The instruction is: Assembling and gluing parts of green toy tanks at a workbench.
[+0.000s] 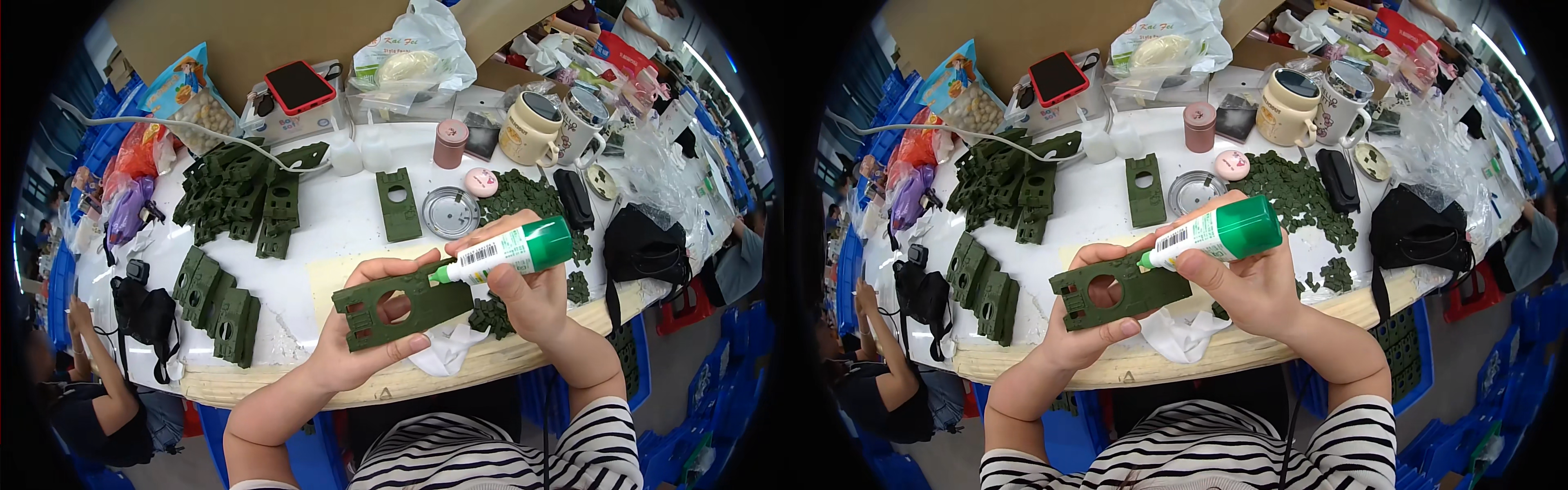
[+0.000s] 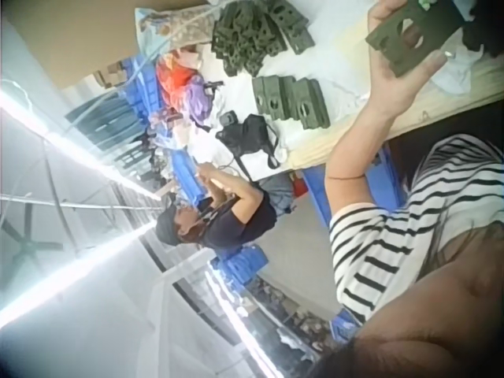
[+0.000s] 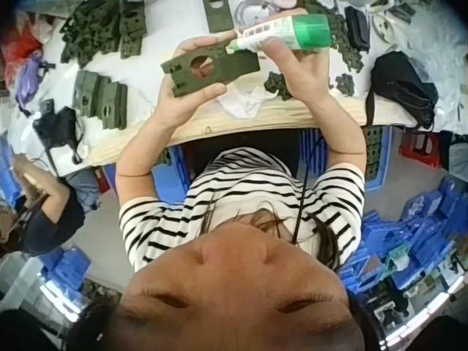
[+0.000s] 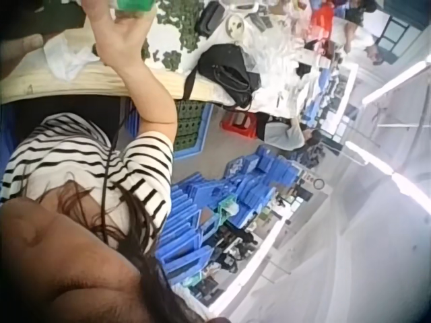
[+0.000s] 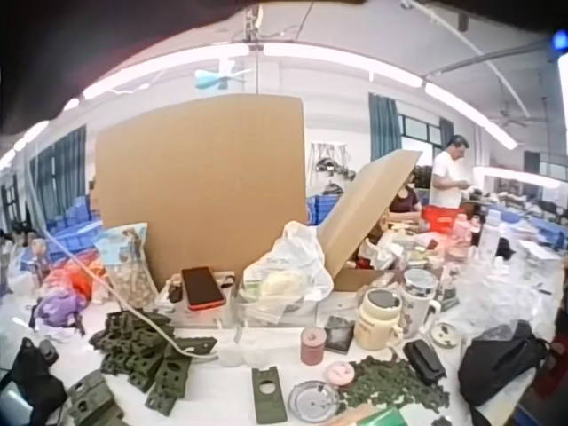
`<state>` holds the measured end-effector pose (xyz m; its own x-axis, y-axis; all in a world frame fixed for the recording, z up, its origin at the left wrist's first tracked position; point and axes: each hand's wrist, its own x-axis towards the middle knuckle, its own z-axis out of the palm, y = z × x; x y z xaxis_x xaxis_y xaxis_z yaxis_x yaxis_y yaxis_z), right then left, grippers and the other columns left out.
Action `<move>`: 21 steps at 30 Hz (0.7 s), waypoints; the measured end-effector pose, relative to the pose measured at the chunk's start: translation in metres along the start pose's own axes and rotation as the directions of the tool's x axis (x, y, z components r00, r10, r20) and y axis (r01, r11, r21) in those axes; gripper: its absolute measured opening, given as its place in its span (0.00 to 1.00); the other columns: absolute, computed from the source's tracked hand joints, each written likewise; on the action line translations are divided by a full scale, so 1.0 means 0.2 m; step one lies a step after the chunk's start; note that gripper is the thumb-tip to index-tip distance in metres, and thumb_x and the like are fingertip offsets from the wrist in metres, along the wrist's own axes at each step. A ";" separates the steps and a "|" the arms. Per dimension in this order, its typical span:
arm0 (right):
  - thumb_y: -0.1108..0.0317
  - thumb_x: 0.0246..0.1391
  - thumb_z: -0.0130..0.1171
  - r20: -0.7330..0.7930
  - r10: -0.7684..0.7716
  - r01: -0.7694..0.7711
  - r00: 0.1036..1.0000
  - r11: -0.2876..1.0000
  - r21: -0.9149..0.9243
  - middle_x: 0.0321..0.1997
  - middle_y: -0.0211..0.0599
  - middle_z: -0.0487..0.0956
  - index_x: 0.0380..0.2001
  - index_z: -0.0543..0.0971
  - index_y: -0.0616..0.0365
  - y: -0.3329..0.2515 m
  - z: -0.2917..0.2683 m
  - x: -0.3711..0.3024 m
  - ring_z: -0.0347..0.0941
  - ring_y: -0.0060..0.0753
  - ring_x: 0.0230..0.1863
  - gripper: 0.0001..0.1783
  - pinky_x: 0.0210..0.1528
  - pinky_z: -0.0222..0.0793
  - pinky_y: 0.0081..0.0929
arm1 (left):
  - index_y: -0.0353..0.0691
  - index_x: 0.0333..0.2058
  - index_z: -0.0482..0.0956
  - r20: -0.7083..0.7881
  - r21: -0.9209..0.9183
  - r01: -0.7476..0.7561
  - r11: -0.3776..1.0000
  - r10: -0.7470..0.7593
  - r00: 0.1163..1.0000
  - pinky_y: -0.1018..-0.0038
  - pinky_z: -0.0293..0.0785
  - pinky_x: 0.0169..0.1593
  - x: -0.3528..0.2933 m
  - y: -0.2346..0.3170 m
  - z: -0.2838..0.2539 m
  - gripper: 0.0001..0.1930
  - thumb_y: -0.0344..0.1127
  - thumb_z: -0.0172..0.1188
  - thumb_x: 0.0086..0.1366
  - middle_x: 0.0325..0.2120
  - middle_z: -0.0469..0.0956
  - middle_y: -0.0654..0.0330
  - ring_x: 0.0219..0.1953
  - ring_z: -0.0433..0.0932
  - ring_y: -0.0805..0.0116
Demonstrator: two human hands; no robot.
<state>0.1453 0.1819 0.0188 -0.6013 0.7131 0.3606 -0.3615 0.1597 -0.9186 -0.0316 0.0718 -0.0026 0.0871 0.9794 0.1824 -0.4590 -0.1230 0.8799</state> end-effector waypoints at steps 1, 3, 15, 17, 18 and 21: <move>0.50 0.54 0.61 0.000 -0.010 0.010 1.000 1.000 -0.011 0.39 0.47 0.78 0.41 0.69 0.63 0.01 0.00 0.00 0.77 0.40 0.46 0.26 0.48 0.73 0.36 | 0.39 0.56 0.57 -0.001 -0.001 0.001 1.000 -0.001 1.000 0.64 0.63 0.62 0.00 0.00 0.00 0.31 0.19 0.61 0.56 0.63 0.56 0.48 0.61 0.63 0.60; 0.51 0.54 0.61 -0.002 -0.021 0.021 1.000 1.000 -0.023 0.39 0.47 0.78 0.41 0.69 0.63 0.01 0.00 0.00 0.77 0.40 0.46 0.26 0.48 0.73 0.36 | 0.39 0.56 0.57 -0.005 -0.003 0.010 1.000 -0.010 1.000 0.64 0.63 0.62 0.00 0.00 0.00 0.31 0.19 0.61 0.56 0.63 0.56 0.49 0.61 0.63 0.60; 0.52 0.55 0.61 0.005 -0.020 0.020 1.000 1.000 -0.018 0.39 0.48 0.78 0.40 0.69 0.64 -0.01 0.01 0.00 0.77 0.40 0.45 0.25 0.48 0.73 0.37 | 0.40 0.56 0.57 -0.013 -0.009 0.018 1.000 -0.018 1.000 0.63 0.64 0.62 0.00 0.00 0.01 0.30 0.19 0.61 0.56 0.63 0.56 0.49 0.61 0.64 0.60; 0.52 0.55 0.61 -0.009 -0.041 0.041 0.999 0.999 -0.028 0.38 0.48 0.78 0.40 0.69 0.64 0.00 0.01 0.00 0.77 0.40 0.45 0.25 0.48 0.73 0.36 | 0.40 0.56 0.57 -0.008 -0.009 0.016 1.000 -0.016 1.000 0.64 0.64 0.62 0.00 0.00 0.00 0.30 0.19 0.61 0.56 0.63 0.56 0.49 0.61 0.64 0.60; 0.52 0.55 0.61 -0.008 -0.044 0.044 0.999 0.998 -0.037 0.38 0.48 0.78 0.40 0.69 0.64 0.00 0.01 0.00 0.77 0.40 0.45 0.25 0.48 0.74 0.36 | 0.40 0.55 0.57 -0.006 -0.008 0.013 1.000 -0.013 1.000 0.64 0.64 0.62 0.00 0.00 0.00 0.30 0.19 0.61 0.57 0.63 0.55 0.49 0.61 0.64 0.60; 0.51 0.55 0.60 -0.008 -0.051 0.050 0.999 0.996 -0.071 0.38 0.49 0.78 0.40 0.69 0.64 0.01 0.00 0.00 0.77 0.40 0.44 0.25 0.47 0.74 0.36 | 0.40 0.55 0.57 0.006 -0.023 0.001 1.000 -0.001 1.000 0.64 0.65 0.61 0.00 0.00 0.00 0.30 0.19 0.61 0.57 0.63 0.55 0.48 0.61 0.63 0.59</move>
<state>0.1442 0.1814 0.0176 -0.5766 0.7092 0.4057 -0.3400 0.2433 -0.9084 -0.0314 0.0715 -0.0033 0.0928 0.9785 0.1843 -0.4793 -0.1183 0.8696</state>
